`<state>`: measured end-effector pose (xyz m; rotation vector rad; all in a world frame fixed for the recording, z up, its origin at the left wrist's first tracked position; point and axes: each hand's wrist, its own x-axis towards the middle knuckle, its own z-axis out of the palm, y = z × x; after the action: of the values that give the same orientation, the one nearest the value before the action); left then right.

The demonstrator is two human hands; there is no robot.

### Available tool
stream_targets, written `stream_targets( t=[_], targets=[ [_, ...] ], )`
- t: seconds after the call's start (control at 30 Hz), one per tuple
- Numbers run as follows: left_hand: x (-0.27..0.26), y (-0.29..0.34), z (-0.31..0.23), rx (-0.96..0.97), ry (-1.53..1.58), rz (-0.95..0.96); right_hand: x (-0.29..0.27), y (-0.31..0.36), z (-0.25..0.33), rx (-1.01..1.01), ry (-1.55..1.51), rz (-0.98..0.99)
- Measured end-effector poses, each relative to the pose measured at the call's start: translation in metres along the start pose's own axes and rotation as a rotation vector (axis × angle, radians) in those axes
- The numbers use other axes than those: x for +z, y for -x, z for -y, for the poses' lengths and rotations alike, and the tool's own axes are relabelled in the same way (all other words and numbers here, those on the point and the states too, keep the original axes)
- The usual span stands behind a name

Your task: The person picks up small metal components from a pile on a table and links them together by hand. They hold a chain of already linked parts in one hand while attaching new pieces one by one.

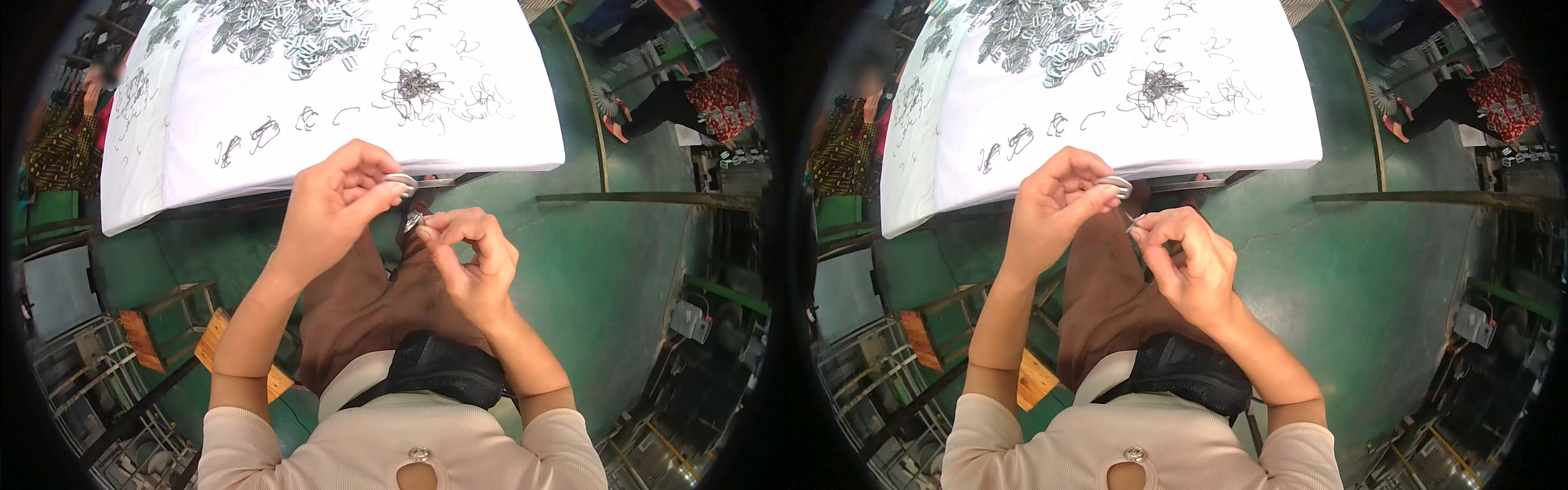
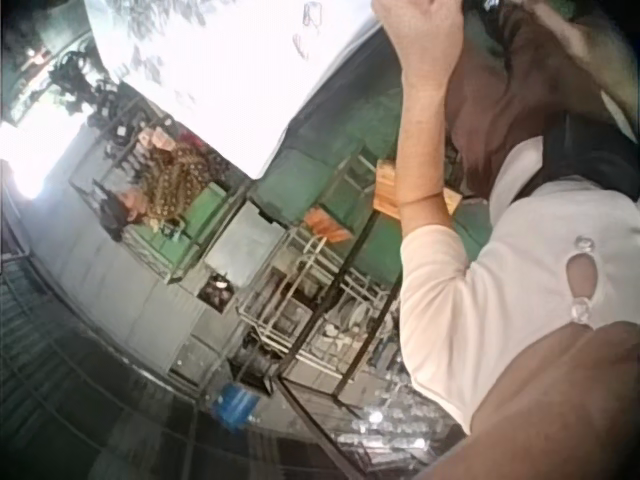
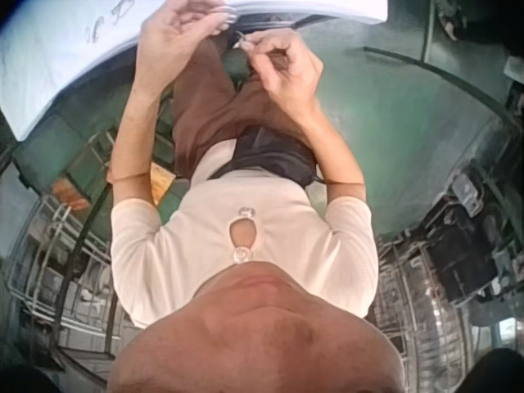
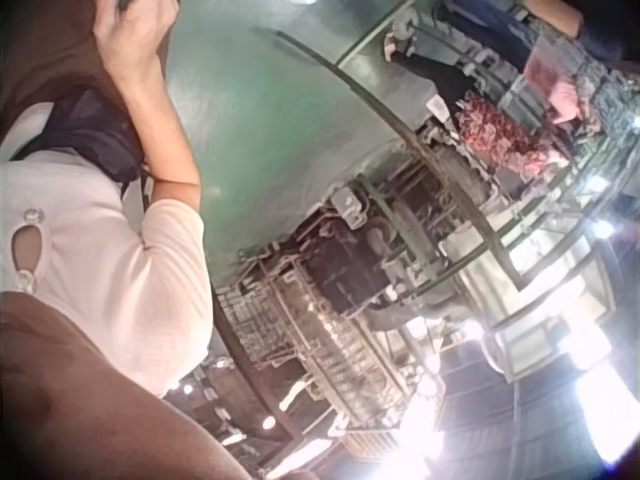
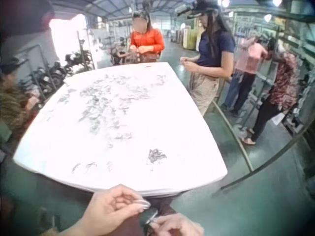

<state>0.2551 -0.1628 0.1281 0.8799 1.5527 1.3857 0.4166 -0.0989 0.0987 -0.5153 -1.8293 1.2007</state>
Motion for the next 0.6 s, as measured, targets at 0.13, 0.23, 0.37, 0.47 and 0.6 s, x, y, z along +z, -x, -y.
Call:
stream_targets(
  t=[0.13,0.23,0.37,0.47,0.6],
  targets=[
    [0.009,0.010,-0.010,0.070,-0.078,0.029,-0.001,0.002,0.003,-0.018,0.010,-0.011],
    [0.013,0.015,-0.018,0.114,-0.242,0.026,-0.002,0.004,0.001,-0.004,0.027,-0.011],
    [0.023,0.019,-0.016,0.230,-0.352,-0.062,-0.002,0.008,-0.006,-0.033,0.058,-0.009],
    [0.030,0.022,-0.009,0.308,-0.377,-0.189,-0.004,0.009,-0.011,-0.038,0.083,0.046],
    [0.029,0.024,0.005,0.414,-0.437,-0.233,-0.017,-0.001,-0.017,0.020,0.133,0.102]
  ],
)
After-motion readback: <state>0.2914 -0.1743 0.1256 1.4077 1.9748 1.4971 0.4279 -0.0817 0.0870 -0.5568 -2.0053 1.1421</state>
